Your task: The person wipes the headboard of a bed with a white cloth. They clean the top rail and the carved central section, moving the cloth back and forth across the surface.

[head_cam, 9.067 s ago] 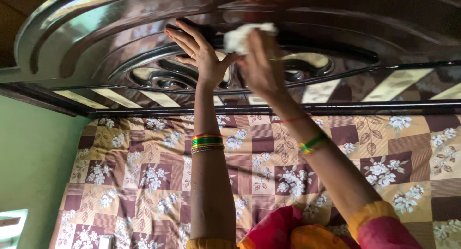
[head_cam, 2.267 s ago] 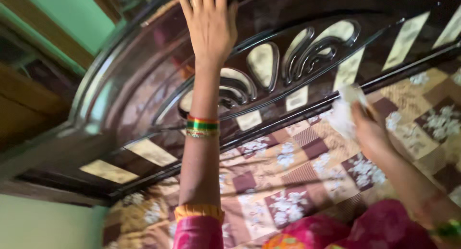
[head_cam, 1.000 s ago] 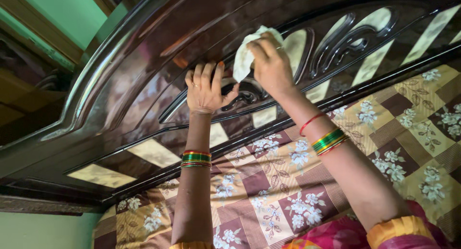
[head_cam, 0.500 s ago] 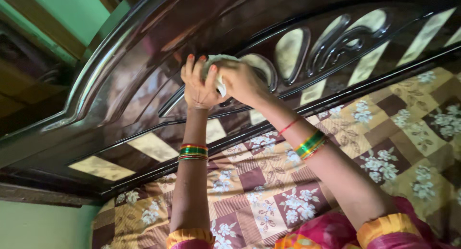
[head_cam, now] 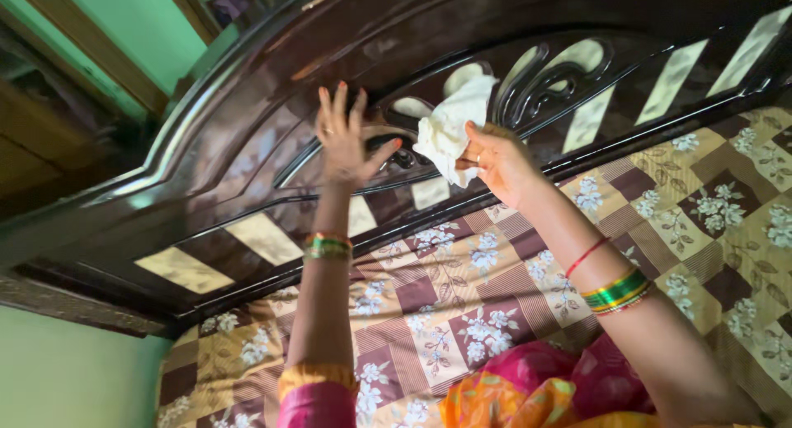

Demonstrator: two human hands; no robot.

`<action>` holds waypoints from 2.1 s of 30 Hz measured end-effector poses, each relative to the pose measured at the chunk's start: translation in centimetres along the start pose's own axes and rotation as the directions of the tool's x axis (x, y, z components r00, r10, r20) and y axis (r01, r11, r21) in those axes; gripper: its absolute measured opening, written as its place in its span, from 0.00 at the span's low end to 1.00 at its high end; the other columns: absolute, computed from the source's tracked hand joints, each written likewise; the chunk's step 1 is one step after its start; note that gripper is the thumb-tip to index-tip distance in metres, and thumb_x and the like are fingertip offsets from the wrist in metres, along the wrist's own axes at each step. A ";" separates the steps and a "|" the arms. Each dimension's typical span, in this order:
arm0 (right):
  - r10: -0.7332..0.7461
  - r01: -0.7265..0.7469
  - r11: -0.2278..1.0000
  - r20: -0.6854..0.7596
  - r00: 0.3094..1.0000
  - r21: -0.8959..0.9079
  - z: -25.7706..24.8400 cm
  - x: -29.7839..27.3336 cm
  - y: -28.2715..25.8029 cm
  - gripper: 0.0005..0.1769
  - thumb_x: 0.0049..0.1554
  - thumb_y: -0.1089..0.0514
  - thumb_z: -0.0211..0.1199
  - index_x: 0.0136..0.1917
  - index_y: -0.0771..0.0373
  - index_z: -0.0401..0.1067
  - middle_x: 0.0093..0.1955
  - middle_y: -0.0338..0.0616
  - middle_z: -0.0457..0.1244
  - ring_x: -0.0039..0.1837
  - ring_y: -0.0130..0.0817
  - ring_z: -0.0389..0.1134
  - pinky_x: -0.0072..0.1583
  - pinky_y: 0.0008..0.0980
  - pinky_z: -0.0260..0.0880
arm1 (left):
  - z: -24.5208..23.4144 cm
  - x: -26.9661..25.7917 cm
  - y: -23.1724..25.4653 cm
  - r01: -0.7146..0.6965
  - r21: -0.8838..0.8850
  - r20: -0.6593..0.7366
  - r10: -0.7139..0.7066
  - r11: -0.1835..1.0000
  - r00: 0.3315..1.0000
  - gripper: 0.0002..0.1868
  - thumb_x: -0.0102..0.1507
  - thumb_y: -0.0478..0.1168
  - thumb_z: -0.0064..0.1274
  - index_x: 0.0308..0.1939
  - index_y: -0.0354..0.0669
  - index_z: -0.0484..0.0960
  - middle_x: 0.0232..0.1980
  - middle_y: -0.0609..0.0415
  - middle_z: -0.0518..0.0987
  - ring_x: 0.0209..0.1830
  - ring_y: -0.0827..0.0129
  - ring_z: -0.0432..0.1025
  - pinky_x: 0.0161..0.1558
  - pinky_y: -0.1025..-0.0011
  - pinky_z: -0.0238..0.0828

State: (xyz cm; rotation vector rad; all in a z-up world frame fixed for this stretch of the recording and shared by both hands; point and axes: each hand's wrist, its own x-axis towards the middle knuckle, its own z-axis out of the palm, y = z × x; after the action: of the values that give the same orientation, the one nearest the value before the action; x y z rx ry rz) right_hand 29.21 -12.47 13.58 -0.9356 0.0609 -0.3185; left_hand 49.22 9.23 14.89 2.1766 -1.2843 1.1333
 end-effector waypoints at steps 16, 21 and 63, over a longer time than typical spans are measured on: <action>-0.616 0.449 0.598 -0.023 0.787 -0.664 0.3 -3.8 1.4 0.12 0.64 0.67 0.57 0.61 0.67 0.72 0.52 0.45 0.71 0.50 0.29 0.75 0.53 0.27 0.78 | 0.0 -4.6 15.3 0.367 -0.813 0.573 -0.511 -0.452 0.641 0.07 0.68 0.33 0.57 0.49 0.36 0.84 0.42 0.56 0.83 0.36 0.78 0.74 0.40 0.76 0.70; -0.711 0.663 -0.056 0.496 0.499 -0.746 4.9 -3.1 3.2 0.20 0.54 0.71 0.64 0.61 0.71 0.74 0.59 0.61 0.69 0.58 0.45 0.74 0.55 0.34 0.76 | -2.0 -2.8 10.1 0.500 -0.841 0.541 -0.328 -0.207 0.774 0.13 0.68 0.40 0.53 0.53 0.39 0.85 0.42 0.59 0.84 0.38 0.77 0.76 0.45 0.74 0.76; -0.578 0.223 -0.310 0.369 0.728 -0.924 14.8 16.6 10.5 0.57 0.67 0.28 0.34 0.80 0.87 0.36 0.81 0.85 0.35 0.84 0.75 0.28 0.74 0.80 0.13 | 2.2 -8.1 -13.4 -0.098 0.209 -0.104 0.122 0.973 0.987 0.49 0.68 0.64 0.53 0.78 0.31 0.54 0.80 0.35 0.57 0.82 0.38 0.51 0.78 0.35 0.40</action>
State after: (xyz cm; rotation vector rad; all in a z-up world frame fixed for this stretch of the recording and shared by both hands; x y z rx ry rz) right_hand 50.35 -0.07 15.39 -2.6063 0.2308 -1.2480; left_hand 59.49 19.21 8.23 2.1651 -1.3025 1.4712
